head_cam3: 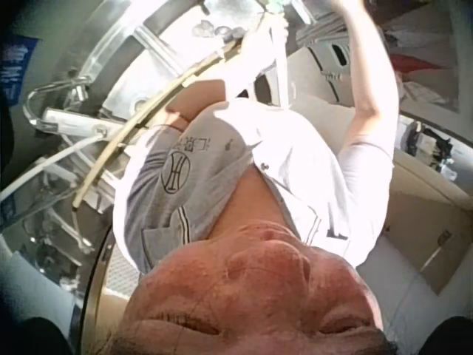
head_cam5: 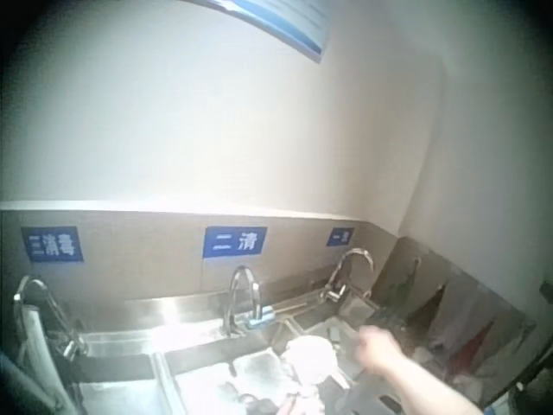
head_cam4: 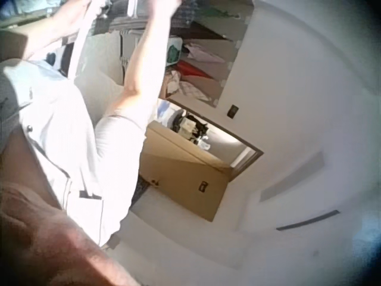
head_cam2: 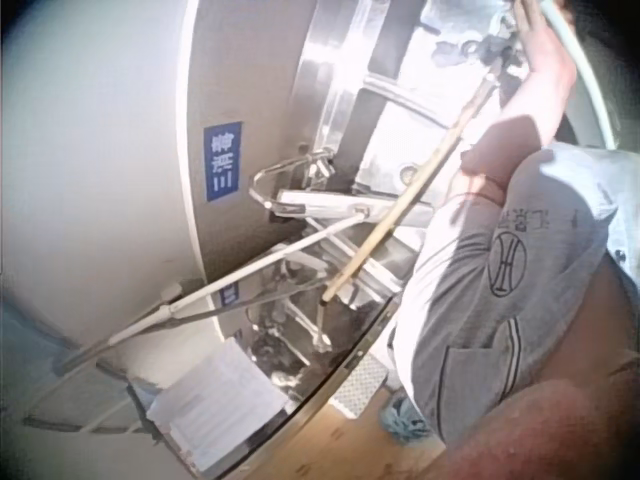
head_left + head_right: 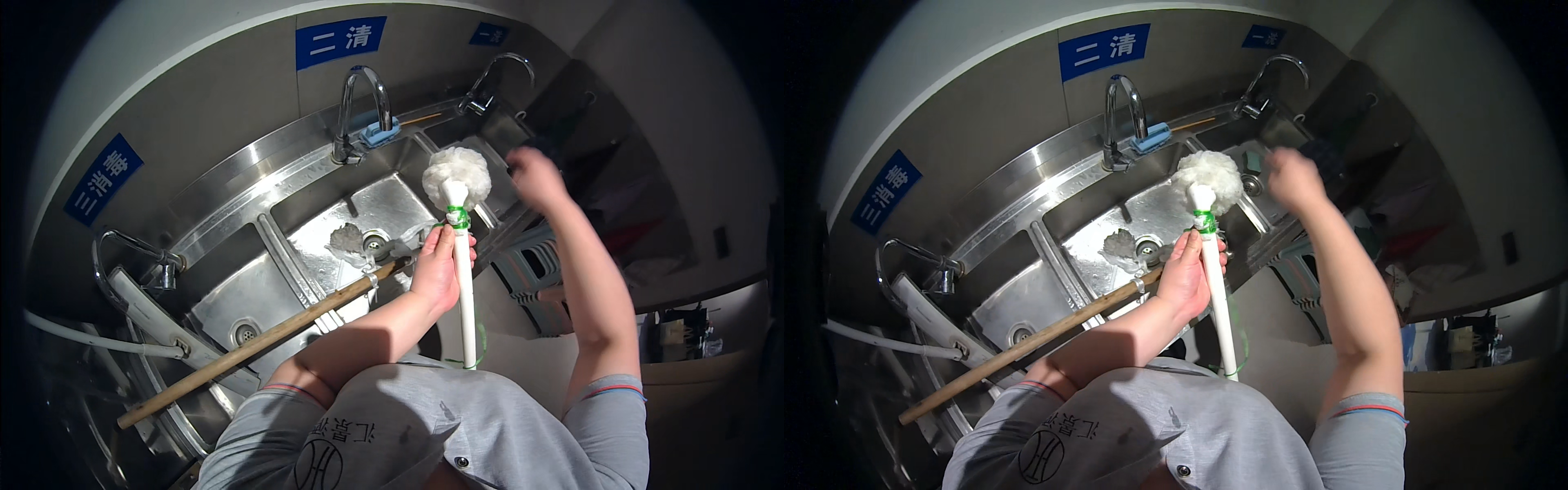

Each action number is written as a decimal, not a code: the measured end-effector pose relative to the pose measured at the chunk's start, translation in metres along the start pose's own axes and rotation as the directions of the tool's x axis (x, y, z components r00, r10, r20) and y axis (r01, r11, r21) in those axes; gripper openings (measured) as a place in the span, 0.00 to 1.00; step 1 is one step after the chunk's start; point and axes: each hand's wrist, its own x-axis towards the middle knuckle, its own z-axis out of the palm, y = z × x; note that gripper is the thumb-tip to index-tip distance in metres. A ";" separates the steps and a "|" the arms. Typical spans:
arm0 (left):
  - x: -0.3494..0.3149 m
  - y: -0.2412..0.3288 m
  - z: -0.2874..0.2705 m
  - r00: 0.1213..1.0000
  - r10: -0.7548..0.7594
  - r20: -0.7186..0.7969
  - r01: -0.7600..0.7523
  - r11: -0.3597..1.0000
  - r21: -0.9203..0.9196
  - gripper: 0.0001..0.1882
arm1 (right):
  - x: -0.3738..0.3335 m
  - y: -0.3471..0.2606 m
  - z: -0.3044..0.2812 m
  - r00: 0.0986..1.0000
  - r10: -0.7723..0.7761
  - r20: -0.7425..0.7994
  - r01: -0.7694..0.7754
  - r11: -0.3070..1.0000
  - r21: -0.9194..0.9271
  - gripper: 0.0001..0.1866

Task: The person attaches a white fluffy mop head to a white plastic handle. They secure the connection by wrapping a green rubber band around the junction multiple times. The person then uses a white cloth to wipe the handle and the mop head.

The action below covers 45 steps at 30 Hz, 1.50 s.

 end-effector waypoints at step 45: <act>-0.017 0.016 0.012 0.952 -0.228 0.205 0.226 0.974 0.031 0.15 | -0.022 -0.085 0.208 0.863 -0.206 0.461 -0.497 -0.511 0.701 0.04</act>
